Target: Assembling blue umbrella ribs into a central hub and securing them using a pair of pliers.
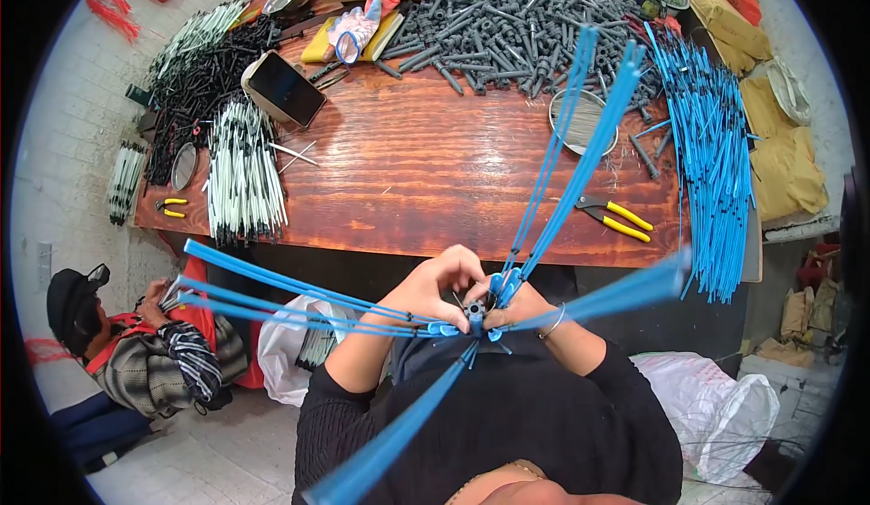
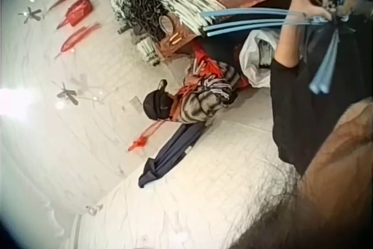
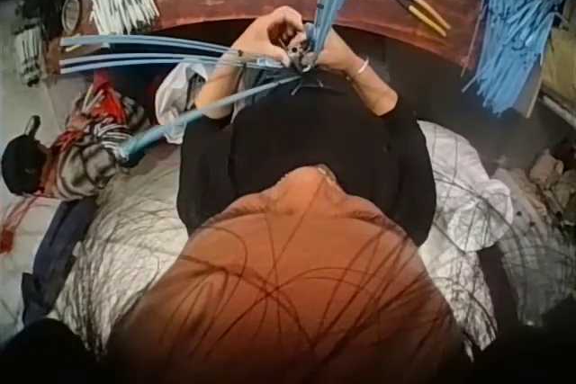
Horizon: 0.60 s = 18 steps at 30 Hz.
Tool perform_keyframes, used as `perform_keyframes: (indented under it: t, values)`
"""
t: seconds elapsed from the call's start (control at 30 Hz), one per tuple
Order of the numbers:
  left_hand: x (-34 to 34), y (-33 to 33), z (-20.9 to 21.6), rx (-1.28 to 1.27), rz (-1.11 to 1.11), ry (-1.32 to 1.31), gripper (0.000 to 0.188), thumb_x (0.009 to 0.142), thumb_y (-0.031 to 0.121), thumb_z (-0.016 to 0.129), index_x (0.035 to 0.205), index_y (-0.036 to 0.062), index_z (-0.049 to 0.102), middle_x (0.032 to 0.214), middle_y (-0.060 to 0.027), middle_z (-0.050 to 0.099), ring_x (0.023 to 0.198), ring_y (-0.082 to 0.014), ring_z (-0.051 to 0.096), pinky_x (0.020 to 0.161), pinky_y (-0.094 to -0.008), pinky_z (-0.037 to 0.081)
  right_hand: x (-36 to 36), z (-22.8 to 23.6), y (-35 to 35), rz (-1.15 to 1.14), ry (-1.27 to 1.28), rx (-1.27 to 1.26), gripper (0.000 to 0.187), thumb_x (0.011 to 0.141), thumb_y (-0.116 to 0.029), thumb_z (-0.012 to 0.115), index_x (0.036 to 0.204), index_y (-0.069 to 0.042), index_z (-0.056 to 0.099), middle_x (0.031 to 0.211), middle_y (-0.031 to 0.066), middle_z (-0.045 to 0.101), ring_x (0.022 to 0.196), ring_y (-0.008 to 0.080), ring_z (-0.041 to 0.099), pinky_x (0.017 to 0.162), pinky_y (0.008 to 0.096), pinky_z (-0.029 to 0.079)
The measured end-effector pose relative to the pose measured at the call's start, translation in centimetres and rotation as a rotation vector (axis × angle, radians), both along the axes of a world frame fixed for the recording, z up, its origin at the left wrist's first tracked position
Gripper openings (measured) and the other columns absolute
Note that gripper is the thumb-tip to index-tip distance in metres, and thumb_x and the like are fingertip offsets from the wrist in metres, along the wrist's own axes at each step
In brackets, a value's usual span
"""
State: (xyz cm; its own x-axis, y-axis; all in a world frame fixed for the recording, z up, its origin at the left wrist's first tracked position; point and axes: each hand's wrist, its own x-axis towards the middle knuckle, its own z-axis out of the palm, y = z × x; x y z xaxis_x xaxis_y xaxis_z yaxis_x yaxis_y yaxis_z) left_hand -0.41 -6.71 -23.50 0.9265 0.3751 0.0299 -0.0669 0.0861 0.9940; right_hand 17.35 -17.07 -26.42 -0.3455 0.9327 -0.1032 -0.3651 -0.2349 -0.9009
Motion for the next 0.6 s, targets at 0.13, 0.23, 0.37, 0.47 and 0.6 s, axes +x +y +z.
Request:
perform_keyframes:
  t: [0.13,0.23,0.37,0.47,0.6]
  values:
    - [1.2,1.7,0.6,0.148,-0.056,0.163,0.097,0.037,0.034,0.092,0.117,0.0048,0.044,0.103,-0.0056,0.046,0.097,-0.0166,0.047,0.080,-0.0304,0.041,0.2,-0.4,0.9,0.084,0.055,-0.064,0.029,0.063,-0.011,0.081,0.081,-0.004,0.060,0.077,-0.0027,0.057,0.071,0.0069,0.052,0.067,0.0242,0.044]
    - [2.9,3.2,1.0,0.241,-0.174,0.160,0.109,0.033,0.040,0.092,0.121,0.0047,0.040,0.105,-0.0058,0.043,0.100,-0.0171,0.044,0.084,-0.0316,0.040,0.2,0.5,2.1,0.182,0.021,-0.008,0.028,0.063,-0.010,0.080,0.082,-0.004,0.060,0.075,-0.0033,0.057,0.071,0.0063,0.052,0.068,0.0242,0.043]
    - [4.1,4.1,1.3,0.227,-0.338,0.047,0.112,0.033,0.042,0.092,0.124,0.0039,0.038,0.108,-0.0073,0.045,0.099,-0.0172,0.045,0.087,-0.0330,0.040,0.0,1.3,2.5,0.273,-0.141,0.126,0.028,0.064,-0.010,0.079,0.083,-0.005,0.061,0.072,-0.0045,0.056,0.071,0.0054,0.051,0.068,0.0236,0.043]
    - [3.1,4.6,0.7,0.109,-0.364,0.042,0.106,0.037,0.035,0.092,0.124,0.0049,0.039,0.112,-0.0109,0.047,0.101,-0.0180,0.048,0.085,-0.0349,0.043,-0.5,1.0,1.9,0.216,-0.151,0.124,0.028,0.064,-0.011,0.080,0.083,-0.004,0.060,0.070,-0.0047,0.055,0.070,0.0049,0.051,0.067,0.0229,0.043]
    - [-2.0,3.4,-1.9,-0.178,0.627,0.125,0.075,0.058,0.021,0.085,0.119,0.0021,0.044,0.105,-0.0095,0.056,0.088,-0.0169,0.055,0.076,-0.0307,0.048,-0.4,0.0,2.7,-0.211,-0.138,-0.047,0.029,0.067,-0.013,0.080,0.085,-0.003,0.060,0.070,-0.0045,0.055,0.068,0.0040,0.049,0.064,0.0221,0.042]
